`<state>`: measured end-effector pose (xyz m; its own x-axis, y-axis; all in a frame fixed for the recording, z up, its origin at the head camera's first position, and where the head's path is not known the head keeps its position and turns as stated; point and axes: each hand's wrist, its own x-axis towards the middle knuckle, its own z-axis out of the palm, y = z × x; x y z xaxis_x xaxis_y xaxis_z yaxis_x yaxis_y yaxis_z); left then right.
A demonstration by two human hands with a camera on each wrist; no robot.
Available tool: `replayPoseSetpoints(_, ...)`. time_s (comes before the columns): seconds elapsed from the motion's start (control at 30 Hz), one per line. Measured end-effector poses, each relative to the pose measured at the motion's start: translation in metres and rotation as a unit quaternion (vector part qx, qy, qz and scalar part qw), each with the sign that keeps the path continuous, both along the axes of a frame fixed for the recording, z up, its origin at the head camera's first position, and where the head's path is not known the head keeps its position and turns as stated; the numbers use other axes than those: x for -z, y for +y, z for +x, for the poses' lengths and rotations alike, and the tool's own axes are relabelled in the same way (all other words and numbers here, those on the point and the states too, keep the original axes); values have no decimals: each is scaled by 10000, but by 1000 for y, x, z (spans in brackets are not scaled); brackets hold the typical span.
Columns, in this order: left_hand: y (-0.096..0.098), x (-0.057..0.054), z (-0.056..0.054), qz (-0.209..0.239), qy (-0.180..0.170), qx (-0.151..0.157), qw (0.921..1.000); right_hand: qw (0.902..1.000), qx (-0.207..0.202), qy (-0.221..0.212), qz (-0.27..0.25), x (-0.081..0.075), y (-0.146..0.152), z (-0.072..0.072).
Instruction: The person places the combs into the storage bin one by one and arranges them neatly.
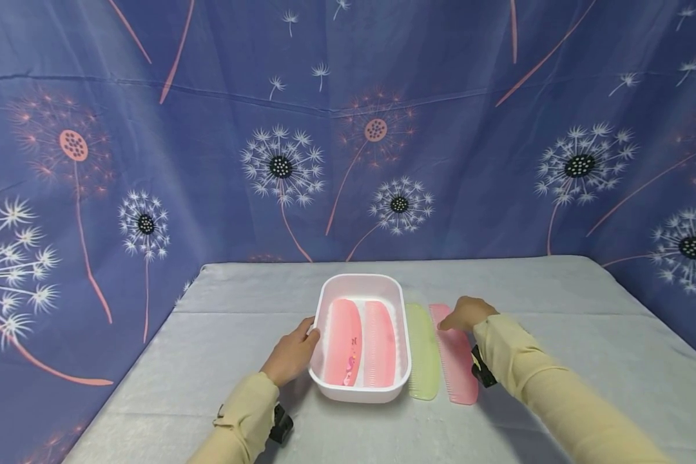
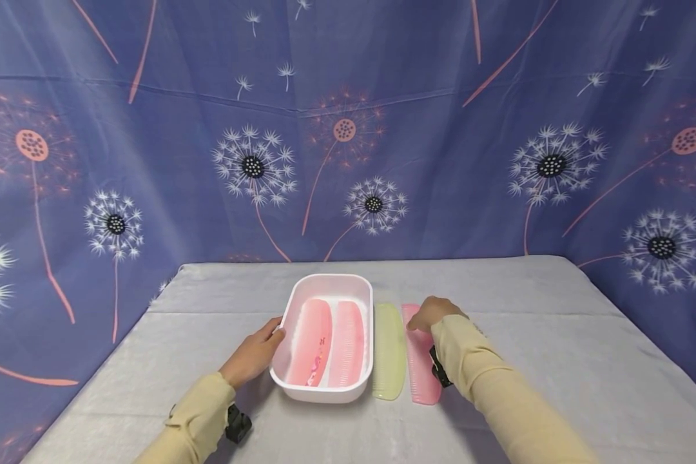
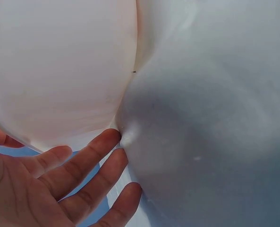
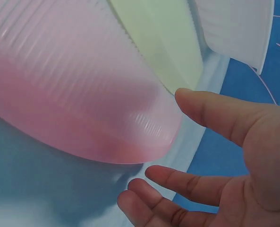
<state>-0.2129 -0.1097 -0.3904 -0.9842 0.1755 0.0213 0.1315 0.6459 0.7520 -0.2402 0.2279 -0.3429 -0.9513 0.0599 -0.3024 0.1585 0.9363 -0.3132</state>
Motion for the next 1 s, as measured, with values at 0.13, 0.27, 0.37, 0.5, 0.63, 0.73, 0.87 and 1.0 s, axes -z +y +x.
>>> replayPoseSetpoints(0.13, 0, 0, 0, 7, -42, -8, 10000, 9999, -51, -8, 101, 3, -2, 0)
replayPoseSetpoints(0.27, 0, -1, 1, -13, -34, -7, 10000, 9997, -49, -48, 218, 6, -2, -1)
replayPoseSetpoints(0.37, 0, -1, 2, -20, -33, 3, 10000, 9997, 4, -98, 229, 7, -1, -1)
replayPoseSetpoints(0.5, 0, -2, 2, -5, -48, -1, 10000, 9998, 78, -68, 179, 9, -1, -1)
replayPoseSetpoints(0.63, 1, -1, 2, -4, -29, 16, 10000, 9998, 155, -46, 148, 10, 0, -1)
replayPoseSetpoints(0.73, 1, -2, 2, -7, -15, 37, 10000, 9998, 167, -37, 120, 11, 1, -1)
replayPoseSetpoints(0.87, 1, -2, 2, -3, -12, 43, 10000, 9998, 150, -13, 106, 10, 1, -1)
replayPoseSetpoints(1.0, 1, -2, 1, -29, 17, 55, 10000, 9998, 145, -33, 122, 9, 2, -1)
